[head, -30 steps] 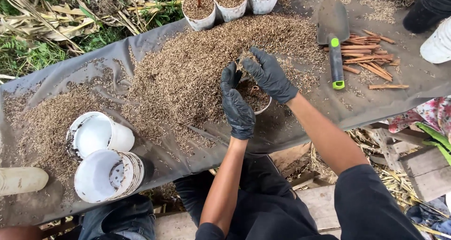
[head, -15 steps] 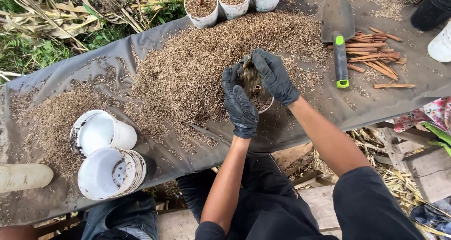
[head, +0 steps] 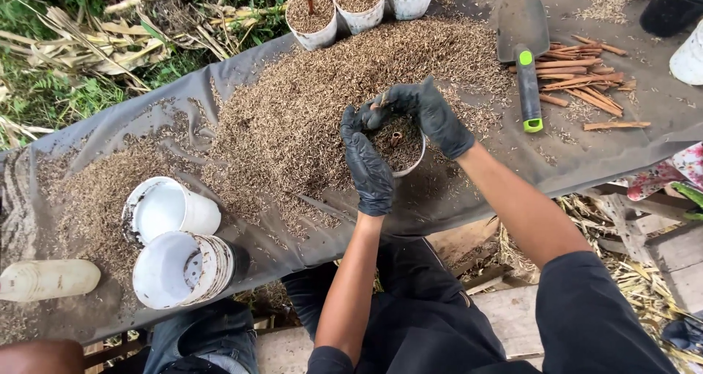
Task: Filling small plastic pots with soil, adjusting the soil with a stick, and spraying with water.
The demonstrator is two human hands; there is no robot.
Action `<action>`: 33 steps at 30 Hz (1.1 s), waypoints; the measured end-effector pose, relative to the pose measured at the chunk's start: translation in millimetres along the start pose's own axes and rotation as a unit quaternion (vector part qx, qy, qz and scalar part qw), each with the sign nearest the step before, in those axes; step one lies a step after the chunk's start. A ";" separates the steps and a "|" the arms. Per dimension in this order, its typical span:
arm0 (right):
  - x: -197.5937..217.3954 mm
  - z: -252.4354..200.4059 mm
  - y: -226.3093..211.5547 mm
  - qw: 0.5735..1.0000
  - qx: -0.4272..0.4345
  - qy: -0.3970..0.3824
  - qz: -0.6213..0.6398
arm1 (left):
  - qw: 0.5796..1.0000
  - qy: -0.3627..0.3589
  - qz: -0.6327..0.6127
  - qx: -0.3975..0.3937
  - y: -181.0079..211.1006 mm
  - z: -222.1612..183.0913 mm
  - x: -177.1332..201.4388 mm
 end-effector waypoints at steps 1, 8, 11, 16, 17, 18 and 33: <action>-4.0 2.7 -0.2 0.994 0.024 -0.065 0.087 | 0.999 -0.028 -0.026 -0.031 -10.7 0.8 3.0; -8.9 -18.8 -58.0 0.990 0.077 -0.113 -0.020 | 0.966 -0.204 0.139 -0.080 31.7 -5.5 -2.5; 0.7 -28.6 -78.5 0.972 0.039 -0.106 -0.204 | 0.896 -0.278 0.323 -0.121 28.2 0.3 6.9; 7.0 -40.6 -59.7 0.926 0.020 -0.143 -0.350 | 0.789 -0.363 0.464 -0.173 4.5 -0.8 22.9; 5.7 -43.8 -57.1 0.908 0.010 -0.164 -0.385 | 0.763 -0.364 0.501 -0.186 9.2 -3.4 24.6; 3.7 -47.6 -59.9 0.909 0.011 -0.163 -0.384 | 0.762 -0.365 0.502 -0.186 10.2 -6.6 26.5; -14.4 -96.5 -11.7 0.686 0.138 -0.136 -0.701 | 0.726 -0.308 0.563 -0.247 21.5 -40.7 33.4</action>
Point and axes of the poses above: each hand's wrist, its own z-axis towards the middle knuckle, its own x-axis out of the back of the hand, y = z × x, the point moved 4 cm from there along z, towards the middle knuckle, and after that the axes turned 11 degrees about -y, right-handed, at the moved point
